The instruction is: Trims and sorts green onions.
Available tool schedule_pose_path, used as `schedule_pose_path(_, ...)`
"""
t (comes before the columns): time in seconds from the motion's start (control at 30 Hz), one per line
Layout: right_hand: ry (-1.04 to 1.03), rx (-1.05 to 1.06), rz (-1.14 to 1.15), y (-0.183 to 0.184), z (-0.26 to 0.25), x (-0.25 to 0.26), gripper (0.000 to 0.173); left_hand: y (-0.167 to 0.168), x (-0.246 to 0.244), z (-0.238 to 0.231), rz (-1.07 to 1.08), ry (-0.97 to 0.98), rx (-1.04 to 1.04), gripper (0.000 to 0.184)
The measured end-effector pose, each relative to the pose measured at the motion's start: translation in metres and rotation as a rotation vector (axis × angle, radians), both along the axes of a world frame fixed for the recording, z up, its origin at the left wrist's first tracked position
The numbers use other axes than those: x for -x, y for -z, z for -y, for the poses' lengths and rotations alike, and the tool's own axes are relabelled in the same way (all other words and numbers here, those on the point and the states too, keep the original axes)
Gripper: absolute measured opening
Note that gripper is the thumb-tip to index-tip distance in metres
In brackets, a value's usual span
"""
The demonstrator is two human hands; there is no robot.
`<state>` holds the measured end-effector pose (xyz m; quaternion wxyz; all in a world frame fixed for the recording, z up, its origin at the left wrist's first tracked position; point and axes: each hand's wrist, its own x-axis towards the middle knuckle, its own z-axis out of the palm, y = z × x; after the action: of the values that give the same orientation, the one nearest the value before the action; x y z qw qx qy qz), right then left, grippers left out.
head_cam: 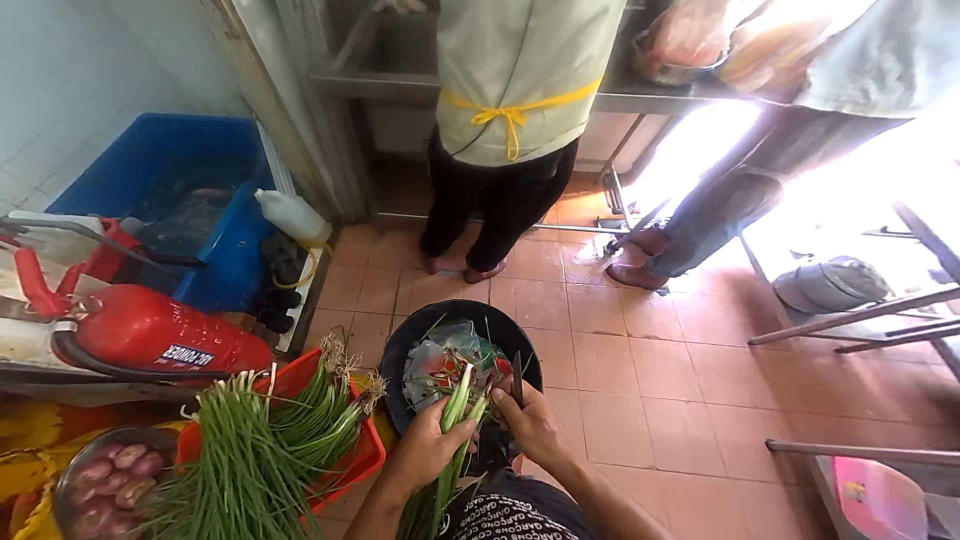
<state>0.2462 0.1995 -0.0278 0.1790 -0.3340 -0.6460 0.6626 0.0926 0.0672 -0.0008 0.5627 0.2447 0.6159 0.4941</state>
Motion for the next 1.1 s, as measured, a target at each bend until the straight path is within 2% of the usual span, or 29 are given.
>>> schedule_pose_path(0.23,-0.095,0.185,-0.022,-0.014,-0.002,0.004,0.021,-0.006,0.009,0.000,0.196,-0.019,-0.004,0.025)
schedule_pose_path(0.3,-0.077,0.118,-0.063,-0.011,-0.001,0.003,0.022,-0.004,0.008,0.000,0.198,-0.017,0.010,0.027)
schedule_pose_path(0.4,-0.024,-0.057,-0.075,-0.005,0.002,0.003,0.023,-0.003,0.004,-0.001,0.075,-0.056,0.017,0.029)
schedule_pose_path(0.5,-0.033,-0.168,-0.025,-0.001,0.003,0.003,0.025,-0.002,0.004,-0.001,0.040,-0.079,-0.008,0.028)
schedule_pose_path(0.57,-0.054,-0.159,0.013,-0.003,0.003,0.003,0.026,0.001,0.006,-0.002,-0.002,-0.091,-0.021,0.025)
schedule_pose_path(0.67,-0.102,-0.004,0.001,-0.013,0.004,0.002,0.028,0.002,0.009,-0.004,-0.037,-0.091,-0.005,0.024)
schedule_pose_path(0.73,-0.111,0.011,-0.005,-0.013,0.005,0.003,0.020,0.000,0.010,-0.005,-0.019,-0.083,0.008,0.025)
schedule_pose_path(0.83,-0.107,-0.034,-0.010,-0.009,0.004,0.005,0.022,-0.003,0.008,-0.004,-0.026,-0.051,-0.019,0.027)
schedule_pose_path(0.9,-0.130,-0.065,-0.036,-0.010,0.003,0.005,0.022,-0.004,0.007,-0.005,-0.030,-0.005,-0.030,0.038)
schedule_pose_path(0.97,-0.125,-0.143,-0.055,-0.009,0.002,0.006,0.022,-0.007,0.008,-0.007,-0.015,0.036,-0.013,0.041)
schedule_pose_path(1.1,0.085,-0.270,0.024,-0.016,-0.009,0.004,0.024,-0.012,0.018,-0.007,0.052,0.064,0.014,0.032)
